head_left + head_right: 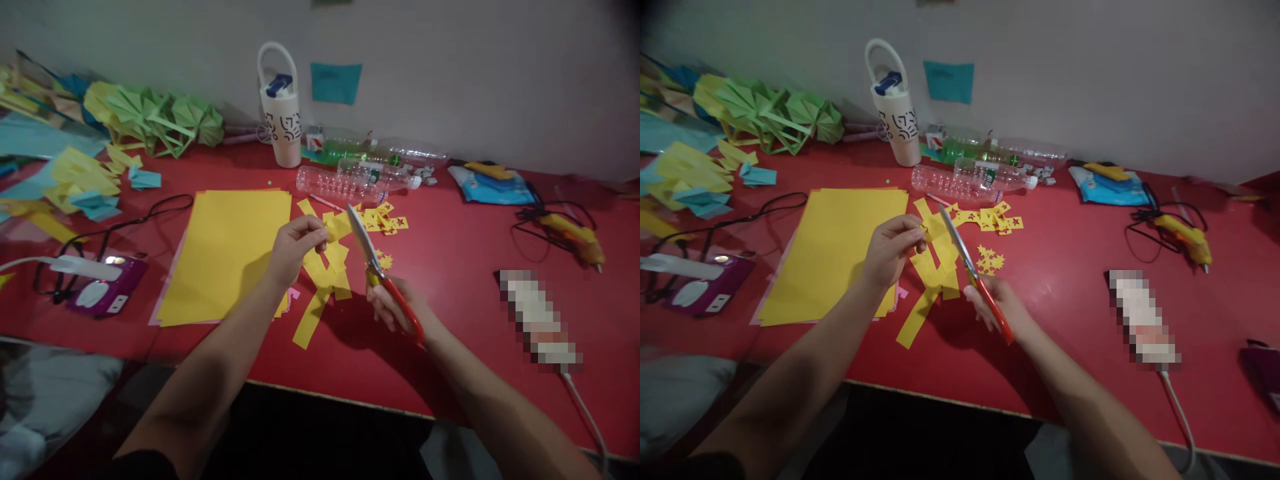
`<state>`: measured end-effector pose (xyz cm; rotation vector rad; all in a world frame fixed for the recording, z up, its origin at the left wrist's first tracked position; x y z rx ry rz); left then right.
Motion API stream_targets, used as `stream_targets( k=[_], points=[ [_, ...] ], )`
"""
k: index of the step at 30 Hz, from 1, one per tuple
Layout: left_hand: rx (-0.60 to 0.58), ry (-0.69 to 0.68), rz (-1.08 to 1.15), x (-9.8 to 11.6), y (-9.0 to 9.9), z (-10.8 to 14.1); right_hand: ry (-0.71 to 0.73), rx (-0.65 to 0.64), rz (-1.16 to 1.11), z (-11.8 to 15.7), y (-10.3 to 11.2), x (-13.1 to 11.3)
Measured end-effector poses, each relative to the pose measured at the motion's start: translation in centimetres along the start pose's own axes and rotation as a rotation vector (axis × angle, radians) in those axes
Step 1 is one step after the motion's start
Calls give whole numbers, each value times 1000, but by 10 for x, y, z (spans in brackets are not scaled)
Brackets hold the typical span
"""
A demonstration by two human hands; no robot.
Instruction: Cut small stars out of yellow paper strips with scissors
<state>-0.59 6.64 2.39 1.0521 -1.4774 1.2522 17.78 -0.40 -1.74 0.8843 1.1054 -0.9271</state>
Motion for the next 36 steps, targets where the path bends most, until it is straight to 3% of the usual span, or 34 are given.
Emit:
stream_targets(
  k=[5, 10, 15, 19, 22, 24, 27, 30, 32, 34, 36],
  points=[
    [-158, 202, -56, -19, -26, 7, 147, 208, -130, -9, 16, -6],
    [-311, 276, -121, -29, -53, 18, 201, 305, -216, -13, 24, -11],
    [-344, 252, -277, -30, -57, 14, 218, 394, -248, -11, 33, -10],
    [-290, 96, -721, -32, -52, -3, 297, 497, -355, -9, 47, -15],
    [-493, 65, -1006, -50, -68, -10, 326, 506, -382, -9, 53, -19],
    [-585, -33, -1170, -57, -80, -12, 320, 512, -394, -10, 54, -19],
    [-539, -103, -1293, -61, -88, -16, 301, 515, -377, -11, 54, -17],
    [-474, -65, -1306, -61, -87, -23, 282, 488, -352, -12, 52, -15],
    [-496, -77, -1315, -58, -86, -27, 270, 470, -359, -13, 53, -14],
    [-515, -112, -1271, -52, -83, -32, 271, 463, -363, -14, 54, -13],
    [-432, -101, -1117, -41, -75, -36, 278, 455, -358, -14, 55, -12]
  ],
)
Point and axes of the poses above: each hand's wrist, its own z-axis away from the middle knuckle, its own y-axis out of the back of the hand, x = y × z, the point moved 6 cm from there along -z, towards the middle knuckle, and after that the axes turned 4 degrees about y, right-handed, at the moved point
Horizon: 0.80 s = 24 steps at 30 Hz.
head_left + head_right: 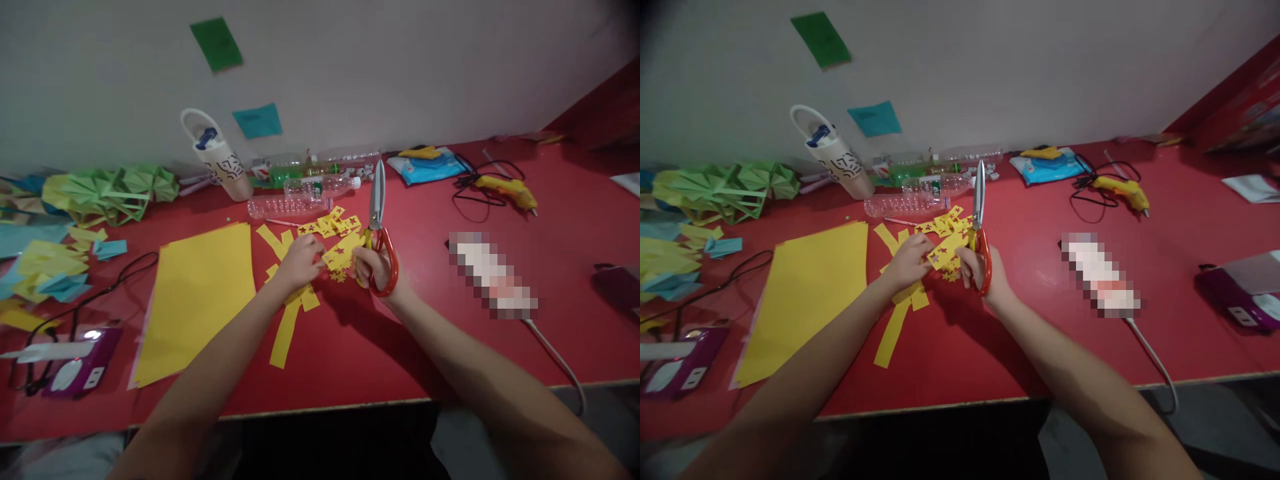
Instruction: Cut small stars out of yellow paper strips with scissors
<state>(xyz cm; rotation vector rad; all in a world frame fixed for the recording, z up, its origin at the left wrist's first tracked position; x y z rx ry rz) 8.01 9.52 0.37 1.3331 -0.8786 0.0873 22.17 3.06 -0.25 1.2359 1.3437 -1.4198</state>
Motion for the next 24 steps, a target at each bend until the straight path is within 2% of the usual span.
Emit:
stream_targets(
  k=[2, 5, 9, 13, 16, 20, 22, 24],
  points=[
    [67, 78, 285, -3, 12, 5, -1, -15, 8, 0, -1, 1],
    [-88, 220, 704, 1, 5, 18, -38, -62, 54, 1, -6, 3],
    [-122, 213, 856, 16, -6, 33, -105, -93, 146, 5, -14, 5],
    [-133, 265, 968, 13, -14, 37, -110, -109, 204, 8, -17, 1],
    [-17, 294, 1013, 3, 0, 34, -102, -166, 263, 8, -15, -6],
    [201, 248, 1048, -9, 36, 25, -80, -294, 468, 8, -13, -17],
    [289, 234, 1074, -14, 52, 22, -76, -400, 567, 10, -15, -18],
    [348, 225, 1086, -18, 63, 22, -68, -440, 660, 12, -14, -17]
  ],
)
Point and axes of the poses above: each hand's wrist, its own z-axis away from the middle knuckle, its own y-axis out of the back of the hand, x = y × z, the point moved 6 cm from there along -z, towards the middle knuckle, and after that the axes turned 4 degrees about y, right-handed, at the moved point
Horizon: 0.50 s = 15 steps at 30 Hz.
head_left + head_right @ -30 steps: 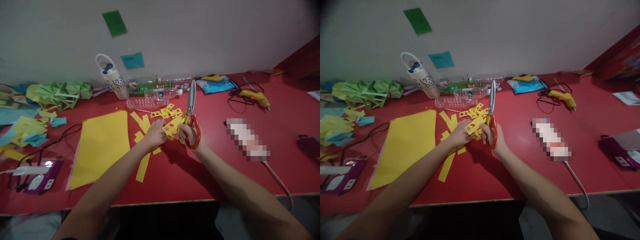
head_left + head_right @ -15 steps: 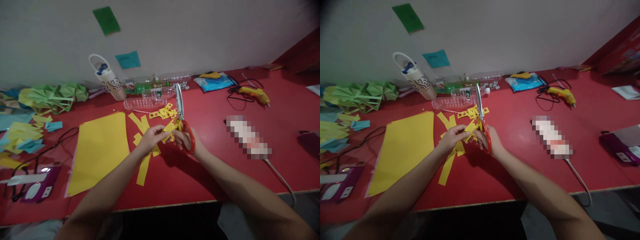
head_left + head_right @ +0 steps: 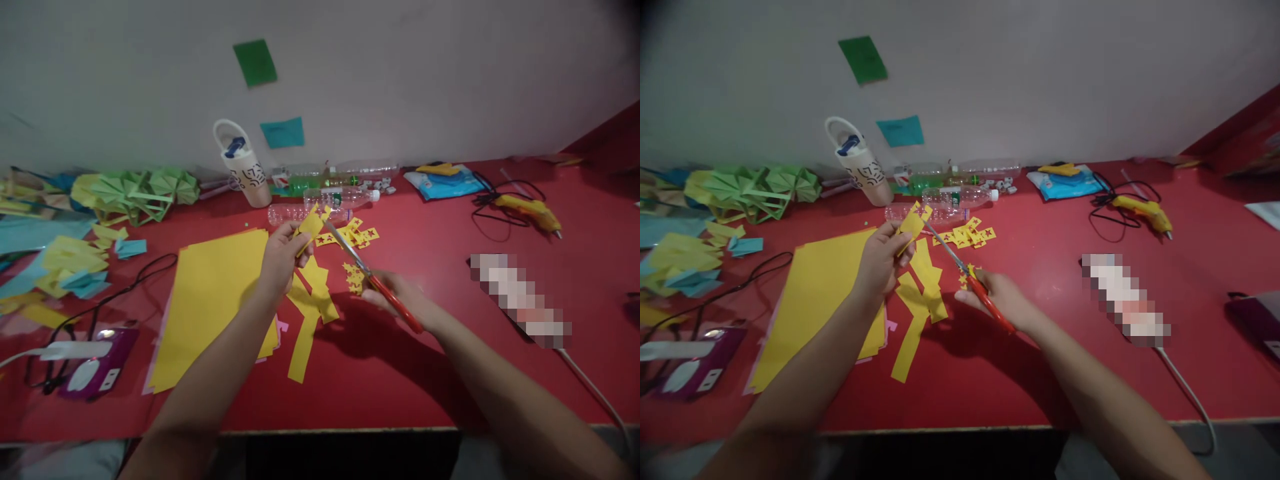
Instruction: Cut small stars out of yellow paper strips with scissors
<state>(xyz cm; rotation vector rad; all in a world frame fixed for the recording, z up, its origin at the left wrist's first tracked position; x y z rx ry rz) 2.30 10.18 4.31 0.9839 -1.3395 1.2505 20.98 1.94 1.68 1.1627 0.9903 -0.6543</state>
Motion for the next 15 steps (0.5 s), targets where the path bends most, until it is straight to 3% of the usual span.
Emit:
stream_targets(
  k=[5, 15],
  points=[
    [21, -24, 6, 9, 12, 2, -30, -56, 66, 1, -10, 5],
    [-215, 55, -81, 4, -9, 15, -7, -104, -159, 5, -22, 6]
  ],
)
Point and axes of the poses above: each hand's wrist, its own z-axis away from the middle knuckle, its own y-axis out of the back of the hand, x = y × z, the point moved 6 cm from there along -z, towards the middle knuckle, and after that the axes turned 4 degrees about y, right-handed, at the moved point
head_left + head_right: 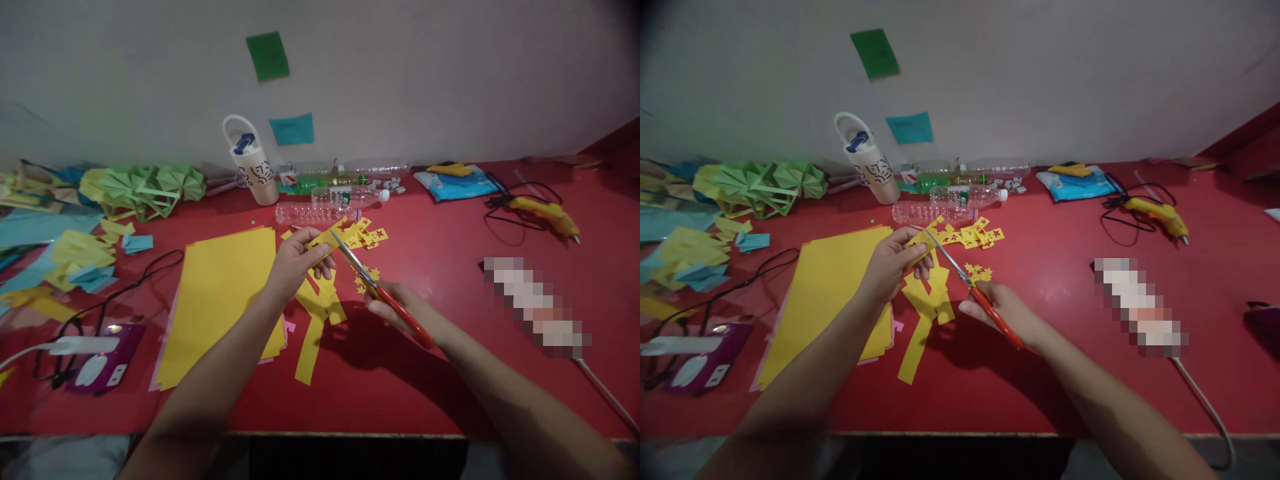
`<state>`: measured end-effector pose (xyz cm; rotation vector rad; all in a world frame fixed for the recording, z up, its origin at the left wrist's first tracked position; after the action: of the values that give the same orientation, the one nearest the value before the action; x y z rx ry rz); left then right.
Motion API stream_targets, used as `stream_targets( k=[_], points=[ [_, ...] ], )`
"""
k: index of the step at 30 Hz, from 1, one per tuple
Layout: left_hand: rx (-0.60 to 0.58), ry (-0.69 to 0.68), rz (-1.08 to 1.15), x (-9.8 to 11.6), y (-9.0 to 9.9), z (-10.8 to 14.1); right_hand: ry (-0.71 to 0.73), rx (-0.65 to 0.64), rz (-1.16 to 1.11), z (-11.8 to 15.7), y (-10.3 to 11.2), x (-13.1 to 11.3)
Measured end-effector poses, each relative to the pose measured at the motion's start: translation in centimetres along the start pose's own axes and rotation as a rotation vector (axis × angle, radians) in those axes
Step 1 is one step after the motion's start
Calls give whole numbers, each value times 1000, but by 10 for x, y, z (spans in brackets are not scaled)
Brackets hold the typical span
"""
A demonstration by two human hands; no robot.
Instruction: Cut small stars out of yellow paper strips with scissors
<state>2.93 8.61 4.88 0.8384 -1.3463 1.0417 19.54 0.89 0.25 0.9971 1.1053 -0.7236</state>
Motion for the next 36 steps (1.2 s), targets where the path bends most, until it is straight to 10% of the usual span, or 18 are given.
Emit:
stream_targets(
  k=[36],
  points=[
    [72, -12, 165, -5, -3, 3, 8, -53, -221, 3, -19, 8]
  ],
)
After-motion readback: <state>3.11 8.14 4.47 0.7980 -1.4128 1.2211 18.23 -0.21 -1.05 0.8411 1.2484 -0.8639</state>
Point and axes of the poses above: each hand's wrist, its own z-axis away from the middle knuckle, its own y-axis out of the back of the hand, x = y × z, the point moved 6 cm from there along -z, towards the middle knuckle, and after that the axes turned 4 degrees about y, right-handed, at the moved point
